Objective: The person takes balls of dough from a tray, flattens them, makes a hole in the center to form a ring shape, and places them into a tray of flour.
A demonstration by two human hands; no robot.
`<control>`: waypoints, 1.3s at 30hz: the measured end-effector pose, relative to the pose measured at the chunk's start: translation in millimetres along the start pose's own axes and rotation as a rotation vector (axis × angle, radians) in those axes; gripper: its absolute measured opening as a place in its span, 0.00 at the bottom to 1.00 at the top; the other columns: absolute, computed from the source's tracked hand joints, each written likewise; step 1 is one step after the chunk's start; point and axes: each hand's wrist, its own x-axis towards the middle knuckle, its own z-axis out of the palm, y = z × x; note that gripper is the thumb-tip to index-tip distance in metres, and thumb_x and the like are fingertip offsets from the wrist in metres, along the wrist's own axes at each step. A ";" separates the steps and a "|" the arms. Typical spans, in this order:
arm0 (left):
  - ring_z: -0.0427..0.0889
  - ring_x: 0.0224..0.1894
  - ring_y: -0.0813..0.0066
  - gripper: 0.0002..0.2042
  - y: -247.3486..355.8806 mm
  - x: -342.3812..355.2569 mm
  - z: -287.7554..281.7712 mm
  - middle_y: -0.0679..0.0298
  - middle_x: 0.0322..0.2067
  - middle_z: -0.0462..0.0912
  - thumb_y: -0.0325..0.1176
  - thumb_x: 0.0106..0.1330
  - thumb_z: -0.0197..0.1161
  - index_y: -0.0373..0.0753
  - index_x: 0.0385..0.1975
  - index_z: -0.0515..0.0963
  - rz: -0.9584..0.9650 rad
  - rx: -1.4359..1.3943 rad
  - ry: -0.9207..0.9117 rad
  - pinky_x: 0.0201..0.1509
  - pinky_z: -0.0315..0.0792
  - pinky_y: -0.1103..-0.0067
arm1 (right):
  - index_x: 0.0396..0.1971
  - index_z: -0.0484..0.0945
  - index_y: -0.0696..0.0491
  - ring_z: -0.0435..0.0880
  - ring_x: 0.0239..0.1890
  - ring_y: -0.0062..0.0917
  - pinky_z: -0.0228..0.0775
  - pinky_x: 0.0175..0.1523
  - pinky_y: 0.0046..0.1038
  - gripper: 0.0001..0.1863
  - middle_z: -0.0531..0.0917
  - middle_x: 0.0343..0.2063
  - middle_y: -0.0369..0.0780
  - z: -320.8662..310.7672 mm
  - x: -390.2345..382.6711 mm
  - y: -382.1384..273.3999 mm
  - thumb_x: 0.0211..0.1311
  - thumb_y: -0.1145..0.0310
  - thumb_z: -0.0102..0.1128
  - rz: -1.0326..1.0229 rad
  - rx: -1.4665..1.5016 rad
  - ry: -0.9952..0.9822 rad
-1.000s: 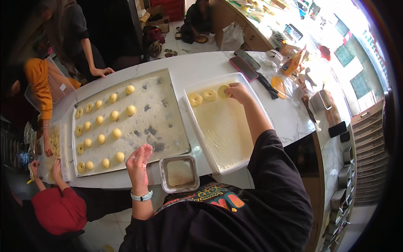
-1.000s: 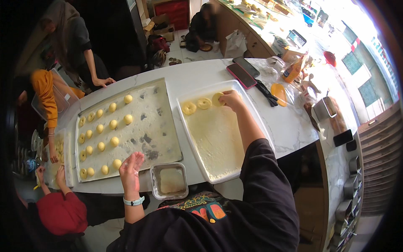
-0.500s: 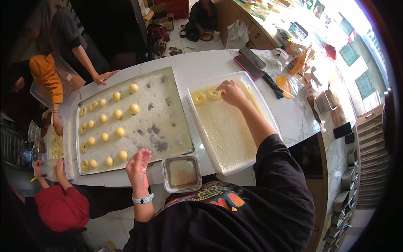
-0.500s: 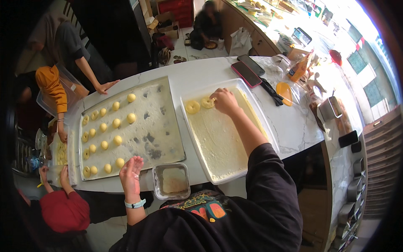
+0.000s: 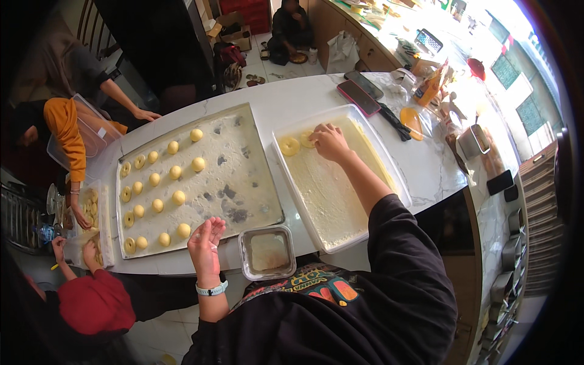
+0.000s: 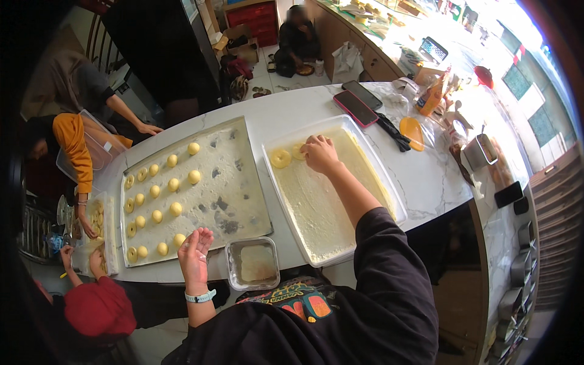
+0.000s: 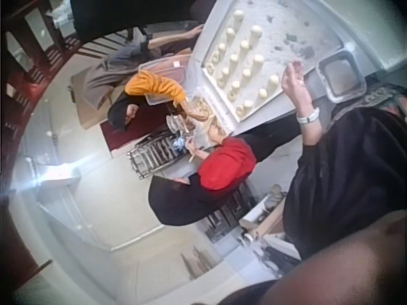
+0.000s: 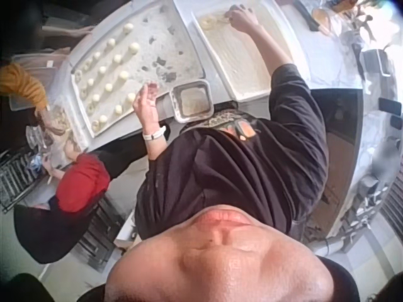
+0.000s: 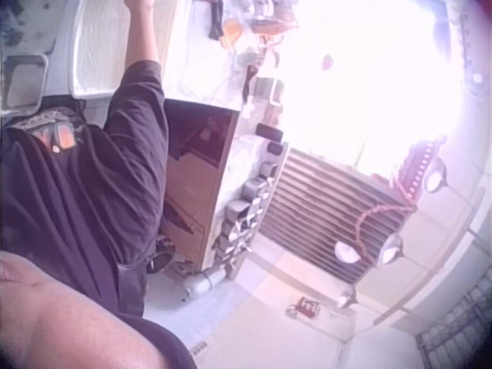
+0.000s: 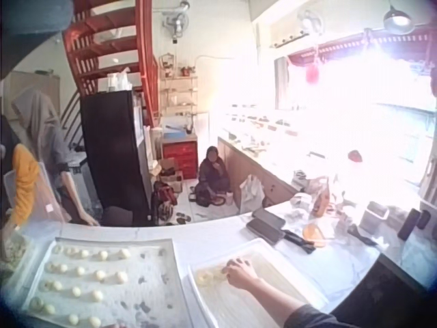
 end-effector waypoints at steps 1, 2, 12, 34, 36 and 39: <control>0.80 0.38 0.68 0.10 0.5 -0.5 0.1 0.56 0.35 0.79 0.32 0.62 0.57 0.30 0.36 0.75 -0.002 -0.006 -0.005 0.47 0.74 0.75 | 0.32 0.81 0.42 0.67 0.51 0.27 0.57 0.54 0.34 0.12 0.75 0.41 0.33 -0.5 -1.1 0.8 0.49 0.70 0.52 -0.001 0.016 0.006; 0.80 0.38 0.68 0.10 0.9 -0.8 0.4 0.56 0.35 0.79 0.32 0.62 0.57 0.31 0.36 0.75 -0.004 -0.011 -0.011 0.47 0.74 0.75 | 0.32 0.81 0.42 0.67 0.51 0.27 0.57 0.54 0.34 0.12 0.75 0.41 0.33 -2.5 -1.0 3.2 0.49 0.70 0.52 -0.001 0.017 0.007; 0.80 0.38 0.68 0.09 0.0 -2.0 0.9 0.57 0.34 0.79 0.31 0.62 0.57 0.31 0.36 0.75 -0.014 -0.027 -0.024 0.46 0.74 0.76 | 0.35 0.80 0.39 0.66 0.52 0.28 0.55 0.54 0.38 0.12 0.74 0.42 0.33 -25.8 -9.6 38.0 0.51 0.68 0.52 0.170 -0.096 0.005; 0.80 0.37 0.69 0.08 4.1 -6.6 5.5 0.58 0.34 0.80 0.31 0.62 0.57 0.32 0.35 0.76 -0.021 -0.064 -0.065 0.44 0.76 0.77 | 0.38 0.79 0.42 0.60 0.57 0.30 0.50 0.58 0.40 0.14 0.68 0.50 0.37 -8.2 -2.4 -8.7 0.50 0.69 0.52 0.024 -0.040 -0.064; 0.80 0.37 0.69 0.08 5.6 -6.3 4.5 0.58 0.34 0.80 0.30 0.62 0.57 0.32 0.35 0.76 -0.020 -0.061 -0.072 0.44 0.76 0.77 | 0.38 0.79 0.43 0.60 0.57 0.31 0.49 0.58 0.41 0.15 0.68 0.50 0.37 -9.2 -1.4 -12.7 0.50 0.70 0.51 0.045 -0.035 -0.087; 0.80 0.37 0.69 0.08 5.8 -7.4 2.6 0.58 0.34 0.80 0.31 0.62 0.57 0.32 0.35 0.76 -0.021 -0.062 -0.071 0.44 0.76 0.77 | 0.38 0.79 0.43 0.60 0.57 0.31 0.49 0.58 0.40 0.14 0.68 0.50 0.37 -8.9 -2.8 -15.1 0.50 0.71 0.51 0.015 -0.025 -0.094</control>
